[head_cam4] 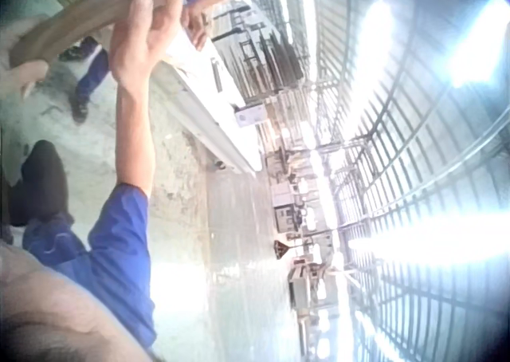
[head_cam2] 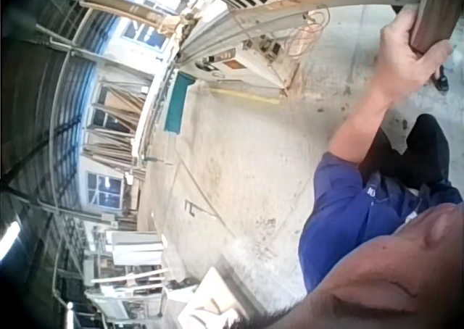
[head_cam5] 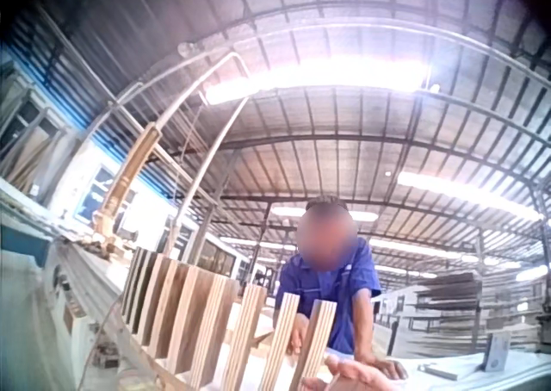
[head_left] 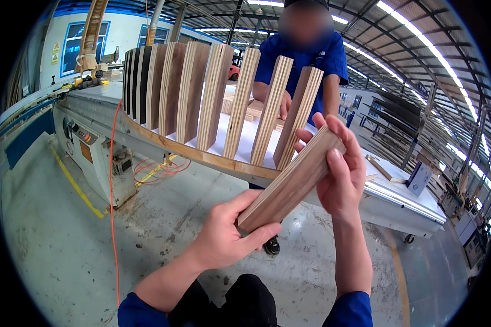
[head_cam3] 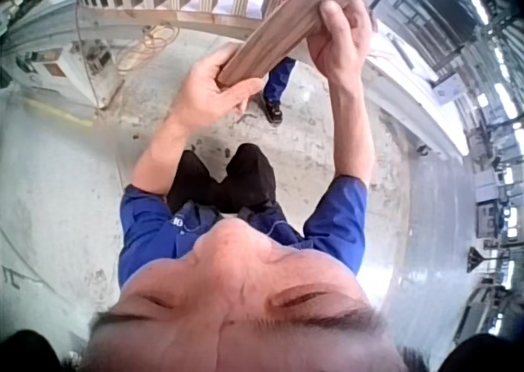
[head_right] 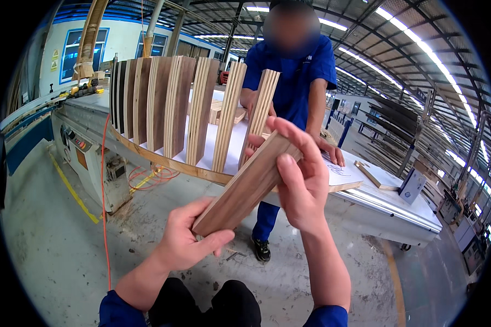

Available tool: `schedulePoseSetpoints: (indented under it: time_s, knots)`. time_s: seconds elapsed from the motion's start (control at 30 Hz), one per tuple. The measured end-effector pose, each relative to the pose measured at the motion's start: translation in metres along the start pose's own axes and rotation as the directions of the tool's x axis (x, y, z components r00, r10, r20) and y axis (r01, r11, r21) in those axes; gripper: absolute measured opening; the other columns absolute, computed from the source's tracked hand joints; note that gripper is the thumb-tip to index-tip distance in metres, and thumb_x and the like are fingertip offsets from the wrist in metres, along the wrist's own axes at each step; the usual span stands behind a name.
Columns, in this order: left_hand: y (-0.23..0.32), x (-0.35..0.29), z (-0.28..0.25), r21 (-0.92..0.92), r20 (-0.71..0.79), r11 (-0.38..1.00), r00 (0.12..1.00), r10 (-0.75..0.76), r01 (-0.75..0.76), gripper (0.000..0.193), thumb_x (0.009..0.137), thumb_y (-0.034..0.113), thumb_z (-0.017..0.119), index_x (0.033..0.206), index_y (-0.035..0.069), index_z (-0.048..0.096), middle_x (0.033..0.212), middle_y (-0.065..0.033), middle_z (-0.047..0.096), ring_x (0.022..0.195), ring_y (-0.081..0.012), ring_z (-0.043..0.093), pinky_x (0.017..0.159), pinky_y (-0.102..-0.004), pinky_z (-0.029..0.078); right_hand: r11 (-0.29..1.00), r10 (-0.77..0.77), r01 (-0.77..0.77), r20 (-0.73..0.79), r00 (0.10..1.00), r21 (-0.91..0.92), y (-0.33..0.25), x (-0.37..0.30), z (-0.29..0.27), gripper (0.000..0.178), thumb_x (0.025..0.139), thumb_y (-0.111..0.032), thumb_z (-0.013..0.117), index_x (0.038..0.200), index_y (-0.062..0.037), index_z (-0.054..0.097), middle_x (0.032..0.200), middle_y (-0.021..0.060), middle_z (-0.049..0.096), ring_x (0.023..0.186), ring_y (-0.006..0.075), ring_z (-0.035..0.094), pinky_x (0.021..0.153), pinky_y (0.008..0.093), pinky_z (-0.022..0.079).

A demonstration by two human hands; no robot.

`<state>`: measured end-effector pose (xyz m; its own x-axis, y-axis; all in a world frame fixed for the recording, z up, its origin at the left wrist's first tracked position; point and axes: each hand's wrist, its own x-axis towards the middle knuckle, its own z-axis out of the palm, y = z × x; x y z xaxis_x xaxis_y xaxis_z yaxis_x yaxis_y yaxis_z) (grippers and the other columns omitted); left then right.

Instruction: The person assembles a curved wooden structure by placing vertical slats into a base and securing them with a pneumatic nail gun. The person repeatedly positions slats and fastens them to the base, working alongside a coworker in a workshop.

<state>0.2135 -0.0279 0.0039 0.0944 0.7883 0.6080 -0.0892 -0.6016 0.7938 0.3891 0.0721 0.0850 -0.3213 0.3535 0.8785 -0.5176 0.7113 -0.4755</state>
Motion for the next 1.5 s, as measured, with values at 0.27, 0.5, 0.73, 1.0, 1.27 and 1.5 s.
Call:
schedulePoseSetpoints:
  time_s: [0.27,0.5,0.73,1.0,1.27,1.5]
  knots:
    - [-0.02,0.017,-0.011,0.4,-0.076,0.816,0.872,0.484,-0.418,0.052,0.083,0.012,0.081,0.127,-0.007,0.06,0.1,-0.0123,0.073,0.08,-0.017,0.071,0.072,-0.0292,0.056,0.653,-0.101,0.098,0.042,0.994,-0.751,0.013,0.005,-0.021,0.042,0.108,-0.034,0.039,0.111,0.0009,0.064,0.098,0.0064,0.063,0.087,0.0117,0.054,0.081,0.0268,0.042]
    - [-0.038,0.012,0.0,-0.439,-0.045,0.829,0.93,0.365,-0.347,0.081,0.083,0.039,0.08,0.143,-0.004,0.048,0.138,-0.0131,0.06,0.087,-0.0157,0.07,0.074,-0.0274,0.057,0.676,-0.079,0.073,0.026,0.997,-0.733,0.017,0.004,-0.022,0.041,0.11,-0.03,0.038,0.114,0.0032,0.061,0.092,0.0038,0.057,0.086,0.0089,0.049,0.079,0.0236,0.04]
    - [-0.045,0.014,0.02,-0.657,-0.016,0.715,0.953,0.304,-0.24,0.07,0.096,0.045,0.062,0.143,-0.006,0.048,0.132,-0.0143,0.063,0.078,-0.0157,0.068,0.066,-0.0264,0.056,0.762,-0.127,0.048,-0.075,0.989,-0.646,0.02,0.01,-0.02,0.04,0.11,-0.029,0.036,0.119,-0.0013,0.063,0.11,0.0072,0.062,0.099,0.0112,0.053,0.091,0.0263,0.04]
    - [-0.042,0.022,0.017,-0.453,0.326,0.877,0.945,-0.006,0.162,0.06,0.094,0.027,0.073,0.14,-0.005,0.052,0.097,-0.006,0.064,0.078,-0.0112,0.064,0.067,-0.0252,0.053,0.88,-0.154,0.107,-0.065,0.986,-0.463,0.021,0.001,-0.048,0.056,0.108,-0.042,0.041,0.144,0.0004,0.039,0.115,0.0139,0.062,0.08,0.0139,0.062,0.072,0.0281,0.053]
    - [-0.007,0.055,0.031,0.429,-0.054,0.802,0.875,0.481,-0.415,0.055,0.079,0.002,0.084,0.128,-0.008,0.062,0.109,-0.0113,0.064,0.092,-0.015,0.066,0.072,-0.0246,0.056,0.937,0.156,-0.104,0.134,0.979,-0.334,0.002,0.0,-0.048,0.101,0.07,-0.067,0.082,0.131,0.0073,0.051,0.128,0.0188,0.06,0.104,0.0245,0.068,0.088,0.0384,0.057]
    - [-0.011,0.079,-0.001,0.878,0.073,0.174,0.484,0.872,-0.446,0.037,0.078,0.001,0.077,0.114,0.0,0.069,0.105,-0.0104,0.062,0.09,-0.0243,0.062,0.078,-0.0362,0.052,0.931,0.133,-0.093,0.09,0.987,-0.353,-0.01,0.035,-0.076,0.054,0.098,-0.042,0.064,0.123,0.0056,0.057,0.115,0.0146,0.064,0.102,0.0189,0.067,0.087,0.0337,0.058]
